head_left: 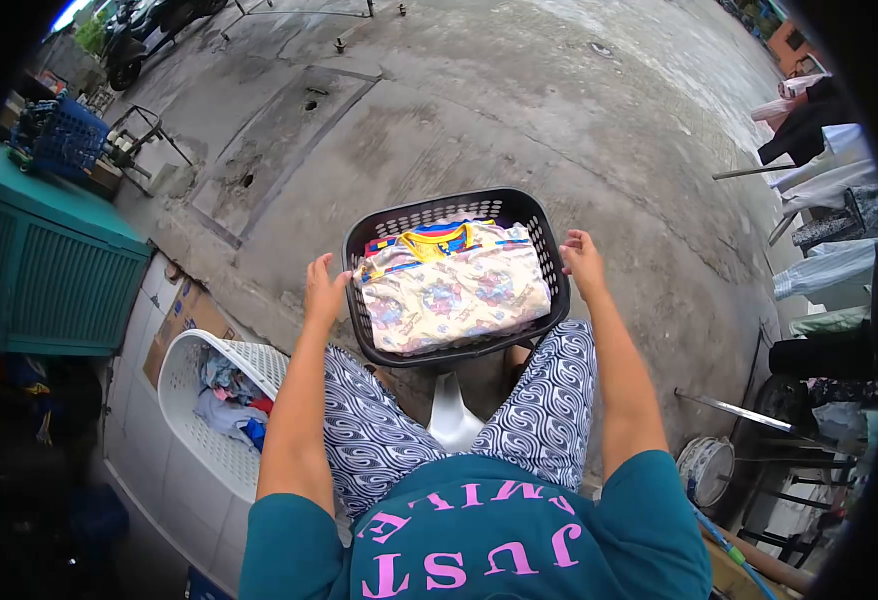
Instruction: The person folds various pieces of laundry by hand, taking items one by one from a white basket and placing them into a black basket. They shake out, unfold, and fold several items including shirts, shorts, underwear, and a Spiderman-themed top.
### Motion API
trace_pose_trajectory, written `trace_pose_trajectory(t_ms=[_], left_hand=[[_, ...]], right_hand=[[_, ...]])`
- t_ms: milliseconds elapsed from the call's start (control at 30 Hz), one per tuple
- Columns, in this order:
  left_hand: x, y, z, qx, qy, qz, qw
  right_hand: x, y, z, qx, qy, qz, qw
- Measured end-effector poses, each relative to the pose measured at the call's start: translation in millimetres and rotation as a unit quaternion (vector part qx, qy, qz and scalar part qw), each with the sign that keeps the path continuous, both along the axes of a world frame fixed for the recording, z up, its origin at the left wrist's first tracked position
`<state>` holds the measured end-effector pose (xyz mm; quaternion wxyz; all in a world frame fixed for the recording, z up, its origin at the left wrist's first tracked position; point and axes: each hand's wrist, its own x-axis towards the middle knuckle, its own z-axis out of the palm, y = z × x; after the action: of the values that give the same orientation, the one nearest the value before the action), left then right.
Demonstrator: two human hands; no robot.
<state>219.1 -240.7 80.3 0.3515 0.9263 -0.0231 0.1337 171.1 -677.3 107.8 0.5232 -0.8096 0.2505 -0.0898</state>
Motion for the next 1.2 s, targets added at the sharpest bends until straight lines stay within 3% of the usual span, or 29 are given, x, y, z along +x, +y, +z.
trace_pose_trajectory(t_ms=[67,133,300,400,467,533,567,733,800,833,900,933,1000,1067,1133,1200], left_hand=[[1,14,3,-0.034,0.043,0.022,0.998],[-7,32,3,-0.067,0.085,0.050,0.993],[-77,121,-7,-0.119,0.100,0.154,0.976],[-147,185,-47,-0.038,0.071,0.303,0.950],[-188,221,-73,-0.199,0.114,0.414,0.881],[-218,227,-58,-0.215,0.096,0.508,0.829],[-233,248,-89,-0.252,0.079,0.527,0.808],[-257,251,-120,-0.267,0.211,0.527,0.779],[-249,230,-113,-0.376,0.320,0.435,0.753],[-245,224,-129,-0.383,0.321,0.433,0.750],[-236,213,-151,-0.269,0.385,0.329,0.819],[-234,207,-157,-0.276,0.386,0.326,0.818],[-228,192,-167,-0.080,0.431,0.346,0.829],[-225,197,-208,-0.114,0.470,0.342,0.806],[-222,204,-209,-0.226,0.428,0.400,0.779],[-234,206,-207,-0.228,0.377,0.459,0.772]], right_hand=[[-5,10,1,-0.058,0.012,0.013,0.998],[-16,22,-5,-0.170,-0.057,0.118,0.977],[-51,47,-28,-0.237,0.061,0.366,0.898],[-67,56,-37,-0.283,0.023,0.301,0.911],[-81,67,-32,-0.208,0.024,0.241,0.948],[-99,70,-36,-0.201,0.017,0.269,0.942],[-107,76,-35,-0.201,0.007,0.281,0.938],[-128,98,-23,-0.240,0.008,0.356,0.903],[-133,111,-7,-0.235,0.036,0.359,0.903],[-134,119,2,-0.222,0.061,0.357,0.905],[-138,118,4,-0.239,0.053,0.369,0.897],[-142,116,4,-0.248,0.047,0.380,0.890],[-150,117,14,-0.291,0.026,0.386,0.875],[-155,124,33,-0.266,0.096,0.358,0.890],[-158,112,31,-0.323,0.044,0.377,0.867],[-158,110,33,-0.310,0.044,0.353,0.882]])
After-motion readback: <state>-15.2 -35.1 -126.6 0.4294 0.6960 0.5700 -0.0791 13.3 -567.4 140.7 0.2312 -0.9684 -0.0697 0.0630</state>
